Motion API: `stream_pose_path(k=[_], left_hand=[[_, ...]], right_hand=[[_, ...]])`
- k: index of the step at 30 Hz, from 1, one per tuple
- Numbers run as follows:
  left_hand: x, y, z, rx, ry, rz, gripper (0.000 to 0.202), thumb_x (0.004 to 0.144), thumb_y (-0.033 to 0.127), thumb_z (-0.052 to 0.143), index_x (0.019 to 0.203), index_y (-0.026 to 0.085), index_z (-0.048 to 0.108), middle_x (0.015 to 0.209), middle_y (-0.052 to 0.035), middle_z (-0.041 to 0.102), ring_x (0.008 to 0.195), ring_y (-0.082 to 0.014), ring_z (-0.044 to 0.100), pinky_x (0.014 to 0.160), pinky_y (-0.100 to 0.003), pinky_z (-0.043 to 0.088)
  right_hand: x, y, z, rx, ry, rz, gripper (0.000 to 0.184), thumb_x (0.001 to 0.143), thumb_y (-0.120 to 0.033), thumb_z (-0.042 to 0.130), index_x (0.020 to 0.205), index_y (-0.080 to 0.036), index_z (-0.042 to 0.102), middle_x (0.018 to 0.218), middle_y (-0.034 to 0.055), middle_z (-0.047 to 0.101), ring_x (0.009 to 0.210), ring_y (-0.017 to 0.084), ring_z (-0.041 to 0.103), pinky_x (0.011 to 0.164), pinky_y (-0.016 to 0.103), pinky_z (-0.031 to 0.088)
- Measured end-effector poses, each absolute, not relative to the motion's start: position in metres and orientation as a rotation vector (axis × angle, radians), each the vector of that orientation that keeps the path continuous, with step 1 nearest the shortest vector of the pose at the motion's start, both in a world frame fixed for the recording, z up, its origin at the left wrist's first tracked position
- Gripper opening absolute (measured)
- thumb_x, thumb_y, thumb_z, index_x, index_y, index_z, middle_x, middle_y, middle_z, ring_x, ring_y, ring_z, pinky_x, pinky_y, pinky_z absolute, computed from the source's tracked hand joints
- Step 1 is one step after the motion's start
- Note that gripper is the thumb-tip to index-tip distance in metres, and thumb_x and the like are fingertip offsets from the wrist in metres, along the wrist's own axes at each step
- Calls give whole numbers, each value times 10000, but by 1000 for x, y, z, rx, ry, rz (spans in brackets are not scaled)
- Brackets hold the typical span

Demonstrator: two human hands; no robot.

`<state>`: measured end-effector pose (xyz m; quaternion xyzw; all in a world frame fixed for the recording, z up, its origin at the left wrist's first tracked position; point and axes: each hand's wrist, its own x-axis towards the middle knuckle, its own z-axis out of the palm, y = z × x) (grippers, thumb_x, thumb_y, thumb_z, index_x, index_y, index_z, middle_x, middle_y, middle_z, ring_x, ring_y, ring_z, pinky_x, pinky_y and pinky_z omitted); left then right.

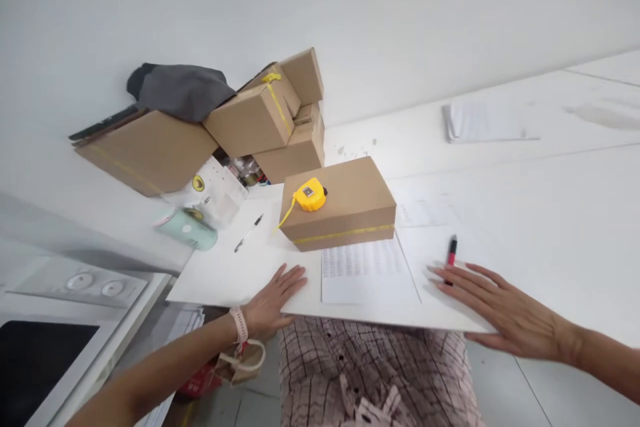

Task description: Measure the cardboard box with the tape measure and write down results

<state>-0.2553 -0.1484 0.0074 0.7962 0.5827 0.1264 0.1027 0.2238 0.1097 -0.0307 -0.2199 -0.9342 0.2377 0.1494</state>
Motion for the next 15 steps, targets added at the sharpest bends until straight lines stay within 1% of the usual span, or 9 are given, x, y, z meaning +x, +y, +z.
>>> stream_pose_path(k=[2,4,6,7,9,10,12,13,15], left_hand=[[-249,-144,3,2268,1723,669,797,980,525,521,1642,269,157,1705,-172,230,1573,-367,243,1246,-643,254],[-236,-134,-1,1977,1830,1076,744,1009,520,469,1639,293,144,1720,-139,196,1584,-331,227,1263,-604,246],[-220,-115,1,1507,1935,1461,730,1018,536,455,1638,300,148,1737,-108,156,1600,-294,185,1293,-538,204],[-214,-102,4,1283,1941,1603,728,1016,552,456,1635,302,165,1744,-91,143,1608,-277,158,1304,-499,177],[-207,-72,15,1098,1926,1730,731,1025,596,393,1641,292,142,1754,-74,99,1619,-247,88,1312,-440,148],[-206,-57,21,1064,1907,1765,731,1029,609,363,1644,285,134,1757,-65,88,1620,-231,72,1311,-414,154],[-208,-30,35,1037,1850,1814,731,1036,627,303,1647,265,132,1756,-60,105,1615,-207,105,1296,-370,216],[-210,-20,41,1026,1816,1831,732,1035,632,292,1646,257,147,1752,-61,133,1609,-201,147,1283,-355,255],[-212,-7,50,1010,1754,1847,729,1030,636,302,1639,249,193,1729,-68,230,1581,-203,261,1250,-348,332]], right_hand=[[226,103,-33,-686,-2619,561,559,724,-618,757,1248,-425,722,1402,70,673,1344,370,585,1187,571,379],[213,92,-32,-846,-2414,490,595,808,-654,657,1329,-367,668,1464,82,627,1400,369,530,1208,599,337],[184,86,-24,-1084,-2101,513,615,928,-637,505,1431,-293,589,1550,116,542,1483,364,425,1216,623,304],[164,86,-17,-1183,-1968,619,646,964,-639,443,1489,-273,533,1582,124,503,1496,356,406,1212,624,311],[121,95,0,-1284,-1696,926,678,994,-676,346,1549,-301,452,1627,104,445,1501,339,402,1201,635,323],[99,103,10,-1245,-1595,1048,696,995,-699,309,1568,-318,416,1650,80,413,1517,312,382,1223,616,298],[62,118,26,-1118,-1489,1238,736,991,-732,276,1596,-323,366,1684,47,353,1544,266,336,1254,560,270],[48,124,32,-1063,-1454,1314,748,986,-748,263,1590,-323,381,1680,35,361,1546,264,334,1258,554,267],[30,129,37,-971,-1429,1403,752,974,-771,263,1531,-318,484,1623,20,461,1525,273,376,1269,546,254]])
